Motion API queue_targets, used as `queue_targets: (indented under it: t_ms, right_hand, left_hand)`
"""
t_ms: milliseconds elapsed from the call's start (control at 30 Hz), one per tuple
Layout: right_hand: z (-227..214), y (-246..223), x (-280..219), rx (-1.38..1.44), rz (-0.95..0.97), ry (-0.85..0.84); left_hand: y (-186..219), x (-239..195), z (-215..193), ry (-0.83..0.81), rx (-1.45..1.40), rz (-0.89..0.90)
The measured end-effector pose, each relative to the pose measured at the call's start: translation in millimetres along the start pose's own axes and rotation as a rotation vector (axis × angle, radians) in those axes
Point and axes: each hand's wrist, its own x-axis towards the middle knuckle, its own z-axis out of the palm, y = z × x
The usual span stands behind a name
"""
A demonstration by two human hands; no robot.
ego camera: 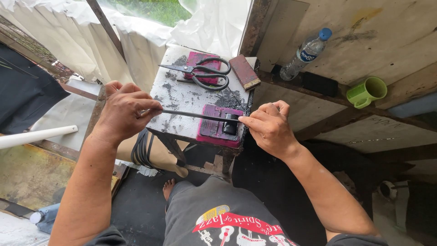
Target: Applying edge paint to leather straps using a roller applicator and hanging them on a drying rack with clothespins.
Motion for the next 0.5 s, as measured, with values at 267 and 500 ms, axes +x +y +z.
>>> queue_targets:
  t_ms: [267,500]
  right_hand:
    - [-22,3,-12,-0.028,0.010,-0.009]
    - [-41,12,-38,-0.066,0.087,0.005]
  left_hand:
    - [18,9,16,0.021,0.021,0.089]
    - [38,24,33,0.019,0.016,0.194]
